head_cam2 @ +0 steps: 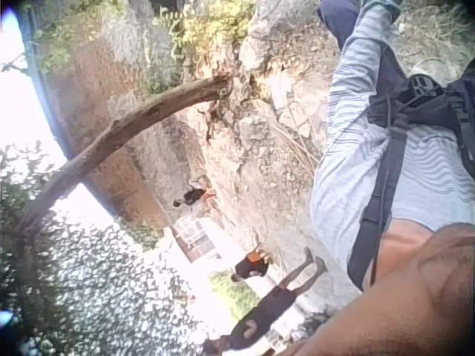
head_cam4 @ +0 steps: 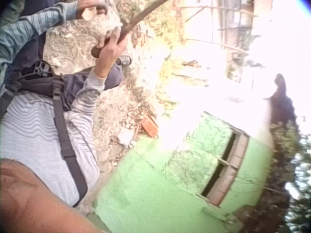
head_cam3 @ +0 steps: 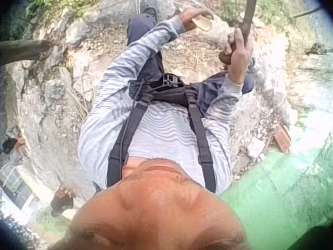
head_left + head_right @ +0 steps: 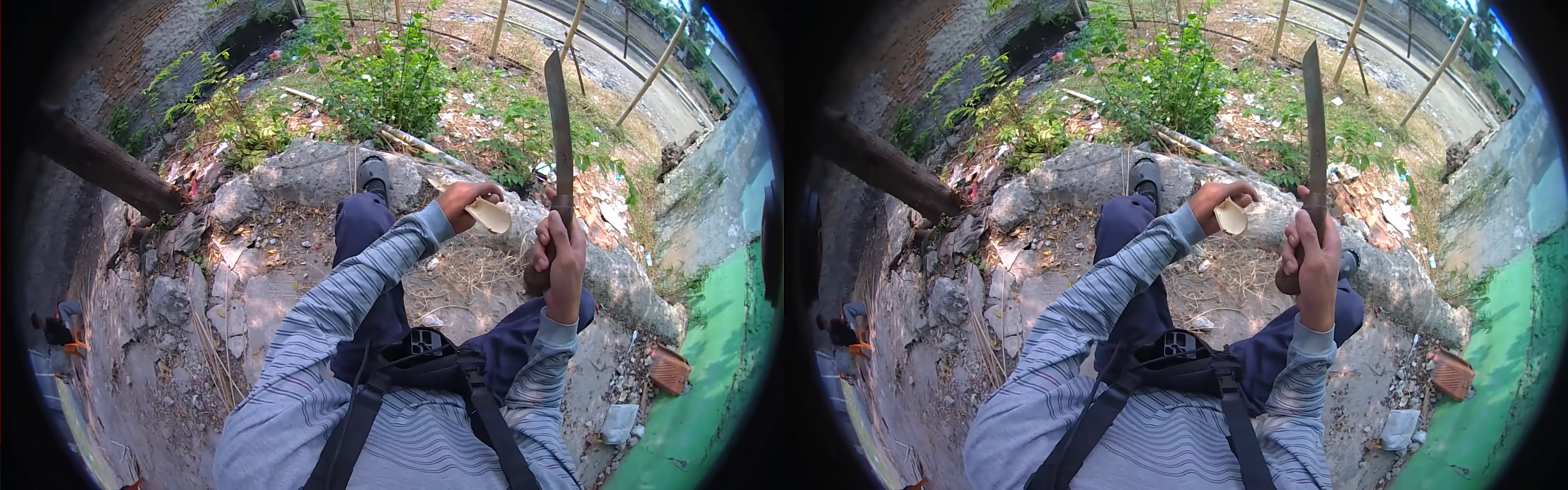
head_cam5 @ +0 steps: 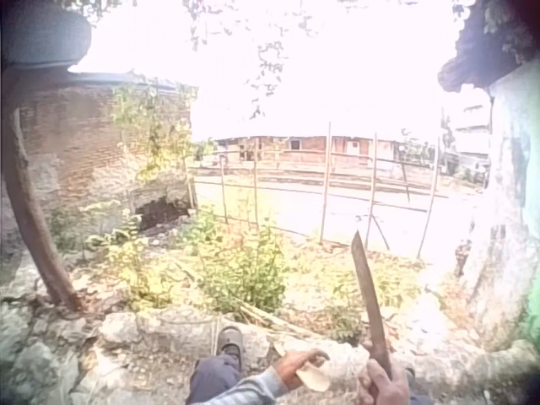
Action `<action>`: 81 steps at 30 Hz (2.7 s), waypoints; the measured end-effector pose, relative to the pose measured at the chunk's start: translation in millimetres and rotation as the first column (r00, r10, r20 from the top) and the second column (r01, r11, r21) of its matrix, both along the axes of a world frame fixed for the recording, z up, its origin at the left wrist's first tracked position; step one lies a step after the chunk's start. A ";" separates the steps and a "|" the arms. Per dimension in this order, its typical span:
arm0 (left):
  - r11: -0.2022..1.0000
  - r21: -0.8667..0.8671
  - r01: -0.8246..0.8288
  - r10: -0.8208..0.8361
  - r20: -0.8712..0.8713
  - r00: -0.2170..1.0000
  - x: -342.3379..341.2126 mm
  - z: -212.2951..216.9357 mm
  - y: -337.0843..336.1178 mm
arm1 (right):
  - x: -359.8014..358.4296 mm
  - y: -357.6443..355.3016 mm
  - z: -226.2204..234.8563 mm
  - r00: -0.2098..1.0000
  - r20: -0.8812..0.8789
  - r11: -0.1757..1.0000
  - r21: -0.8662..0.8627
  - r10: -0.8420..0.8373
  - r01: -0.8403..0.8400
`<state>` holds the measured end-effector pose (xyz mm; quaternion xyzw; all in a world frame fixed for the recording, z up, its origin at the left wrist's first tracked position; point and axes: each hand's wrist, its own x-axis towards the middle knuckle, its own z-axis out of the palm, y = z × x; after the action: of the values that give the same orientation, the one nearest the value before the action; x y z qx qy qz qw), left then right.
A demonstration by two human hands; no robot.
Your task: The person strips thin layers from a bamboo pole using a machete, then gathers the resulting strips by hand.
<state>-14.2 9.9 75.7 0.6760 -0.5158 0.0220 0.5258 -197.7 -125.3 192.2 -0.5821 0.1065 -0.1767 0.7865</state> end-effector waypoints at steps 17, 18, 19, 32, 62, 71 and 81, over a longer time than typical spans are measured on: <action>0.924 -0.261 -0.278 0.202 -0.285 0.937 -106.7 49.0 97.7 | 344.5 -122.1 -254.5 0.797 -0.427 0.812 0.570 0.427 -0.130; 0.926 -0.245 -0.288 0.219 -0.275 0.936 -108.2 48.5 104.5 | 344.8 -103.6 -253.9 0.784 -0.423 0.803 0.576 0.454 -0.153; 0.912 -0.219 -0.346 0.283 -0.273 0.919 -109.0 45.9 117.1 | 342.6 -64.4 -254.8 0.781 -0.394 0.781 0.596 0.485 -0.185; 0.981 -0.143 -0.133 0.068 -0.388 0.919 -26.1 65.0 66.6 | 234.8 -94.1 -120.0 0.904 -0.149 0.879 0.342 0.400 -0.333; 0.973 -0.200 -0.114 0.041 -0.335 0.941 56.0 97.3 -38.4 | -12.0 -12.3 81.7 0.969 0.155 0.974 -0.152 0.192 -0.168; 0.929 -0.369 -0.025 -0.096 -0.305 0.947 60.6 77.2 -46.6 | -1.1 3.7 82.8 0.957 0.197 0.971 -0.158 0.211 -0.182; 0.949 -0.306 0.074 -0.207 -0.430 0.879 40.4 110.6 -38.4 | 1.8 -0.8 79.7 0.978 0.180 0.987 -0.142 0.104 -0.079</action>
<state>26.2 -28.5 186.2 0.5411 -0.4174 -0.1036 0.7226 -196.0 -126.1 271.9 -0.6187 -0.0066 -0.2009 0.7594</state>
